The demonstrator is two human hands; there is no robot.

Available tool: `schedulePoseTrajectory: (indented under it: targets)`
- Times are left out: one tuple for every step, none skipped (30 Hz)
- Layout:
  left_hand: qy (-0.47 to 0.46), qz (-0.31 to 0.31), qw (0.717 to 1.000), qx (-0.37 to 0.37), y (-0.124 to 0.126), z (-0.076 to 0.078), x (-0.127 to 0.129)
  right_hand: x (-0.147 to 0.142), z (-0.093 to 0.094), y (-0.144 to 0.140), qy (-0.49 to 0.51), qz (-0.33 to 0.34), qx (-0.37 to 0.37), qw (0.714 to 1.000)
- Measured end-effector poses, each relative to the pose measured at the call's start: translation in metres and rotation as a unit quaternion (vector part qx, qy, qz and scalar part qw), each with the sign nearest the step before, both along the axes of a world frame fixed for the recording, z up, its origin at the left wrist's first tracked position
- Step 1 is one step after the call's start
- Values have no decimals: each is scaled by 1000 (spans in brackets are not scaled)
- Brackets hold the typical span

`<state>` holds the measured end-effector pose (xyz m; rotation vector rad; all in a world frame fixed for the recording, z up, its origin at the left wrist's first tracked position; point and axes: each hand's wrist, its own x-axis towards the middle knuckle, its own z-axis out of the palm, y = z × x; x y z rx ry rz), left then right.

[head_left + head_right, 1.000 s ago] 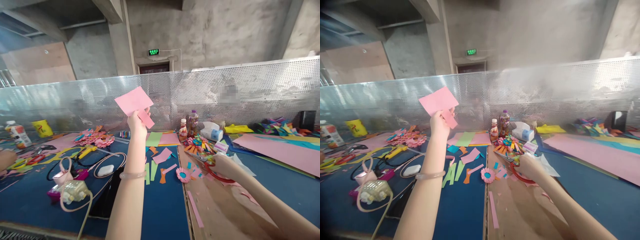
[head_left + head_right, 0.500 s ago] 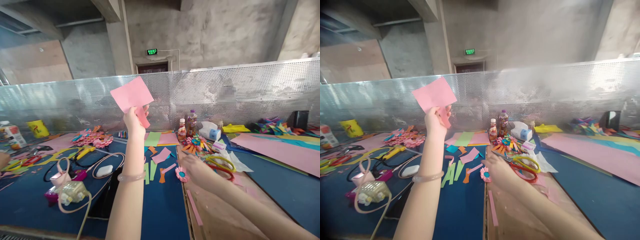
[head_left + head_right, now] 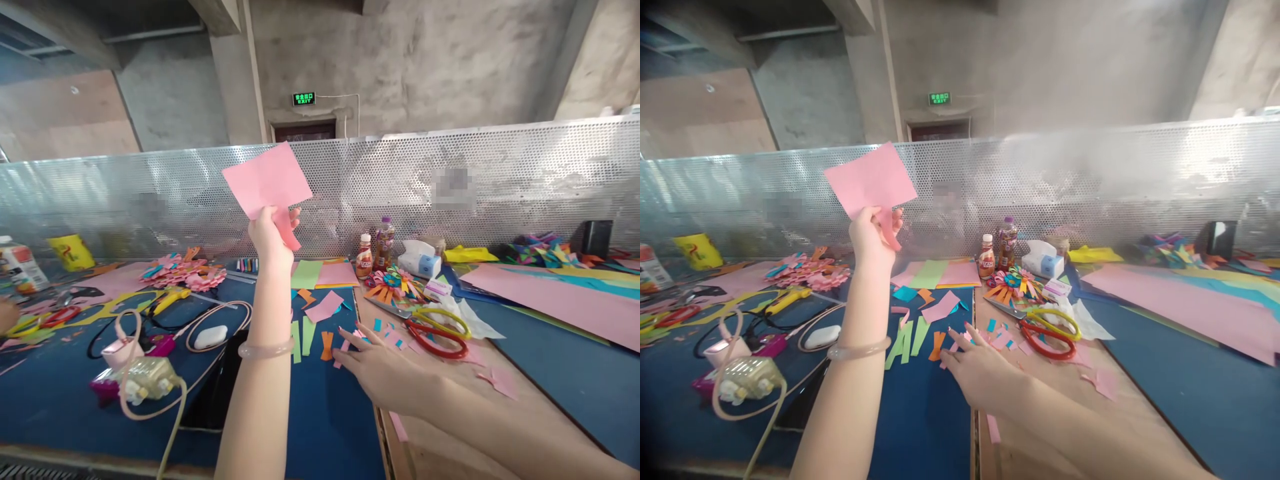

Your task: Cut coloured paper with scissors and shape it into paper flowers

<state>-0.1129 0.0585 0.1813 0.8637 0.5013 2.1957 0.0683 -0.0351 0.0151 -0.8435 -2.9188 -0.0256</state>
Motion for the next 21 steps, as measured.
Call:
schedulePoseTrajectory:
  targets:
    - [0,0,1000,0,0,0,1,3,1,-6,7,11,-6,1000]
    - [0,1,1000,1,-1,1,1,5,3,-13,10,25,-14,1000]
    - [-1,3,1000,3,-1,1,2,8,6,-20,9,41,-22,999]
    - [-1,4,1000,5,-2,1,2,12,11,-26,9,59,-30,998]
    - [-2,4,1000,7,-2,1,3,16,17,-32,9,84,-37,996]
    - [-2,3,1000,7,-3,1,3,21,23,-36,16,106,-44,993]
    - [-1,3,1000,5,-3,1,3,26,28,-38,21,113,-52,992]
    - [1,2,1000,3,-3,1,3,32,33,-38,29,92,-55,994]
    - [2,1,1000,2,-4,1,3,39,36,-38,37,55,-57,996]
    - [3,2,1000,0,-4,1,3,45,38,-36,62,11,-47,997]
    - [4,2,1000,-1,-4,1,3,51,38,-34,80,-42,-37,995]
    - [5,3,1000,-2,-4,1,3,56,36,-33,90,-86,-41,991]
    - [6,3,1000,-3,-3,1,3,60,32,-32,91,-129,-56,986]
    - [8,3,1000,-5,-3,1,3,63,28,-33,79,-160,-78,981]
    - [10,4,1000,-7,-3,1,4,64,24,-34,64,-181,-97,977]
    - [14,4,1000,-9,-2,1,4,64,20,-36,51,-194,-113,973]
    - [18,4,1000,-9,-2,0,4,64,17,-38,35,-201,-130,970]
    - [22,4,1000,-10,-1,0,4,63,14,-39,26,-207,-140,968]
    - [25,3,1000,-10,0,0,4,61,12,-41,22,-210,-149,966]
    - [28,3,1000,-10,0,-1,4,60,10,-41,27,-213,-154,965]
    - [29,2,1000,-11,1,-1,4,60,9,-41,38,-214,-154,964]
